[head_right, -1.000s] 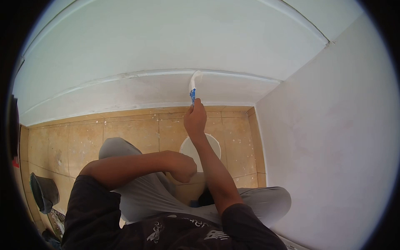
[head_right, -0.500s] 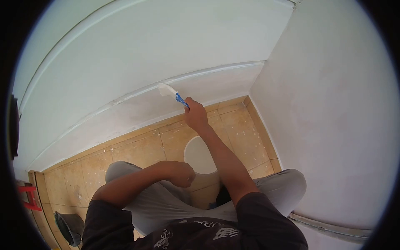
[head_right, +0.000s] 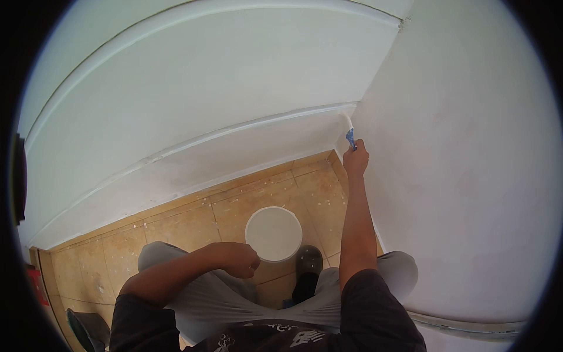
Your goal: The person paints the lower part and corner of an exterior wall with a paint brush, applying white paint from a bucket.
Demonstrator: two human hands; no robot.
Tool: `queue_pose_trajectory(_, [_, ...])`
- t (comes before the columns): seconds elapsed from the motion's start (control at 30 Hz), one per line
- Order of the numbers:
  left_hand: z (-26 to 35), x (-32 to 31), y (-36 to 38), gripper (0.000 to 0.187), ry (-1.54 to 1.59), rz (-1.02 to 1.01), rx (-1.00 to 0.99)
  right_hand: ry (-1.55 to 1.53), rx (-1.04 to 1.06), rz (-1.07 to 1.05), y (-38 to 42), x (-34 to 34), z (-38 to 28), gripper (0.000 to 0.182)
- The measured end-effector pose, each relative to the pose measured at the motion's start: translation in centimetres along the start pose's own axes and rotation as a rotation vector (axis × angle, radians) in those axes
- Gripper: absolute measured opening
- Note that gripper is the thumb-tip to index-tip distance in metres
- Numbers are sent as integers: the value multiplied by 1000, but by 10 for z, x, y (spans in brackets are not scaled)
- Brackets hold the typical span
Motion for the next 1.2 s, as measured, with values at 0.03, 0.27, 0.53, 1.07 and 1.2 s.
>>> queue_pose_trajectory(0.03, [-1, 0, -2, 30, -1, 4, -5, 33, -29, 38, -1, 2, -2, 13])
queue_pose_trajectory(0.27, [3, 6, -6, 29, -15, -16, -3, 4, -24, -25, 18, -31, -13, 14])
queue_pose_trajectory(0.53, [4, 7, -15, 28, -15, -44, 5, -305, 146, -371, 154, -99, -102, 10])
queue_pose_trajectory(1.07, [4, 20, 8, 26, 64, -10, 16, -259, 114, -471, 95, -67, -55, 12])
queue_pose_trajectory(1.2, [6, 23, 9, 25, 39, 14, 13, -116, -131, -207, 26, -26, 25, 11])
Point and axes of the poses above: each hand's wrist, its own y-axis away from the middle knuckle, its own x-axis out of the back of the hand, z = x × y, the point moved 3 cm from there along -y, towards the middle knuckle, and after that the axes turned 11 degrees about -y, right-handed, at the moved point
